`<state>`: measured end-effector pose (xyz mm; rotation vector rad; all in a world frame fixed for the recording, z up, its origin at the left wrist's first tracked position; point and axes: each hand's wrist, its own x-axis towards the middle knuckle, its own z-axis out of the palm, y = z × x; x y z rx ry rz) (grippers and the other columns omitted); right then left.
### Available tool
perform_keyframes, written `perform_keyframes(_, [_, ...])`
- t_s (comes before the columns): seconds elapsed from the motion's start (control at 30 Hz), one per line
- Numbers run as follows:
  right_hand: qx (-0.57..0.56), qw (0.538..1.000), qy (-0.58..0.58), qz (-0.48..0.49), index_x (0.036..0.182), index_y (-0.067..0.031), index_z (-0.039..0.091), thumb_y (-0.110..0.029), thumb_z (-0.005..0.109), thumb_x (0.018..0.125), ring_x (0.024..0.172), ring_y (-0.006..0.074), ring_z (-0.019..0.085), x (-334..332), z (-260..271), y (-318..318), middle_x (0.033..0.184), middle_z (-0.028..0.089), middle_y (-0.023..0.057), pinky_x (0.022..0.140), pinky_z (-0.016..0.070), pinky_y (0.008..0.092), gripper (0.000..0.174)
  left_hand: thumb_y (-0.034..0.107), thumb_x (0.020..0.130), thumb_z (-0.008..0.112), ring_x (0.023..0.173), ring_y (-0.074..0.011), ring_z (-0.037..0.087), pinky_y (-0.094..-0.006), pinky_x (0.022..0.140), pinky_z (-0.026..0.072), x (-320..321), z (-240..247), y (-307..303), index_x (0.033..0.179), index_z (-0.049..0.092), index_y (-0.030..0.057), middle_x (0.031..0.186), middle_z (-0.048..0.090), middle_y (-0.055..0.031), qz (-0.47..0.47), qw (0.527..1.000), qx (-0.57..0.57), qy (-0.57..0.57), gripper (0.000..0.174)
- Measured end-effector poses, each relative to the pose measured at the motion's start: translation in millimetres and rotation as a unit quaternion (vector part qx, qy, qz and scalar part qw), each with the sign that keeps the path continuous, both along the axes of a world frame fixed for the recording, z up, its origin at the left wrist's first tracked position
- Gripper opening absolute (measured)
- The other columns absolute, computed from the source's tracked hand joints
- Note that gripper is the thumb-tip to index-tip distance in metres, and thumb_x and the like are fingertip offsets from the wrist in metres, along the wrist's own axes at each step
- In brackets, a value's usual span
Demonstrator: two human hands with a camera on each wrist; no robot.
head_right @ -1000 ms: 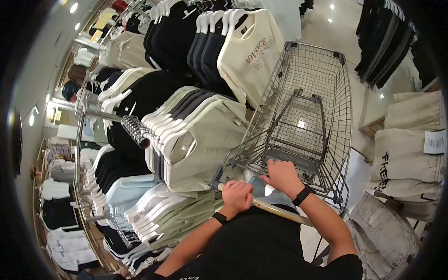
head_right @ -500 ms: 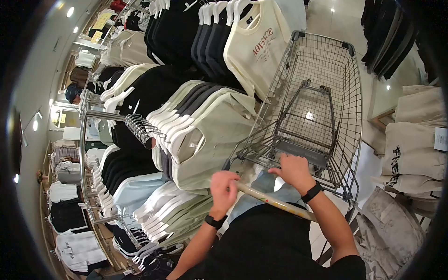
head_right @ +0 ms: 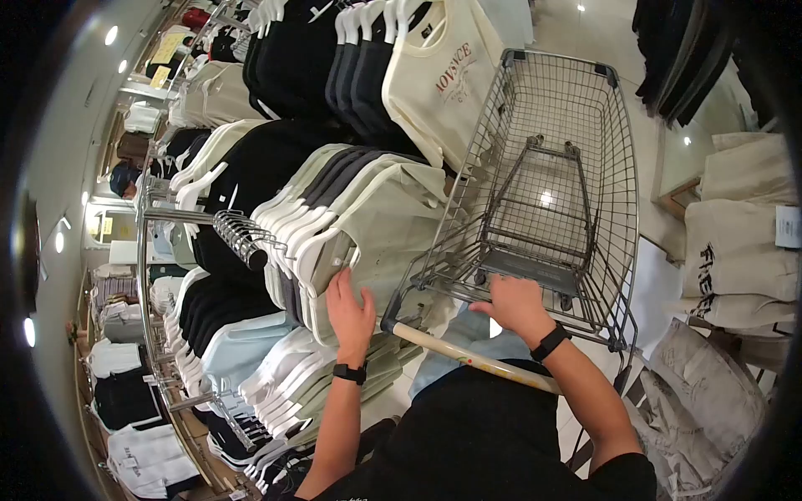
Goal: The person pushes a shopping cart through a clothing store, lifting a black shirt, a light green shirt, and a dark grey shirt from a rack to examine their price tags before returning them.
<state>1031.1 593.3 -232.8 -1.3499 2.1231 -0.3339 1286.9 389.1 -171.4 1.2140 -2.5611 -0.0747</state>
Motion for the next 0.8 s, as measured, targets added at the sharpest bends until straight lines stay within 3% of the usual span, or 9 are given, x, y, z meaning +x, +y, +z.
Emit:
perform_keyframes(0.07, [0.001, 1.000, -0.004, -0.003, 0.101, -0.0014, 0.067, -0.075, 0.067, 0.086, 0.085, 0.0378, 0.074, 1, 0, -1, 0.089, 0.075, 0.0169, 0.073, 0.0577, 0.0484, 0.075, 0.008, 0.090, 0.067, 0.129, -0.0436, 0.053, -0.0518, 0.108, 0.0434, 0, 1, 3, 0.144, 0.053, -0.0034, 0.140, 0.055, -0.0234, 0.018, 1.000, 0.019, 0.003, 0.056])
perform_keyframes(0.3, [-0.001, 1.000, -0.011, -0.006, 0.105, -0.0006, 0.067, -0.075, 0.066, 0.086, 0.086, 0.0376, 0.074, 4, -5, 3, 0.090, 0.075, 0.0175, 0.075, 0.0575, 0.0482, 0.077, 0.005, 0.088, 0.069, 0.125, -0.0448, 0.051, -0.0522, 0.105, 0.0446, -1, -3, 19, 0.142, 0.054, -0.0029, 0.136, 0.054, -0.0250, 0.012, 0.999, -0.031, -0.009, 0.057])
perform_keyframes(0.57, [0.023, 1.000, -0.022, 0.003, 0.107, -0.0007, 0.069, -0.077, 0.066, 0.086, 0.090, 0.0391, 0.074, 3, 0, 1, 0.093, 0.075, 0.0185, 0.079, 0.0574, 0.0499, 0.079, 0.007, 0.086, 0.070, 0.127, -0.0461, 0.048, -0.0538, 0.110, 0.0396, 16, -3, 20, 0.147, 0.046, -0.0089, 0.137, 0.052, -0.0269, -0.033, 0.998, -0.015, -0.054, 0.067])
perform_keyframes(0.8, [0.013, 0.999, -0.030, -0.003, 0.106, -0.0009, 0.069, -0.076, 0.068, 0.085, 0.089, 0.0393, 0.074, 3, -3, 3, 0.092, 0.075, 0.0186, 0.079, 0.0575, 0.0500, 0.078, 0.009, 0.088, 0.069, 0.131, -0.0468, 0.047, -0.0527, 0.112, 0.0401, 17, -6, 11, 0.149, 0.044, -0.0085, 0.142, 0.052, -0.0273, -0.021, 0.997, 0.017, -0.072, 0.068])
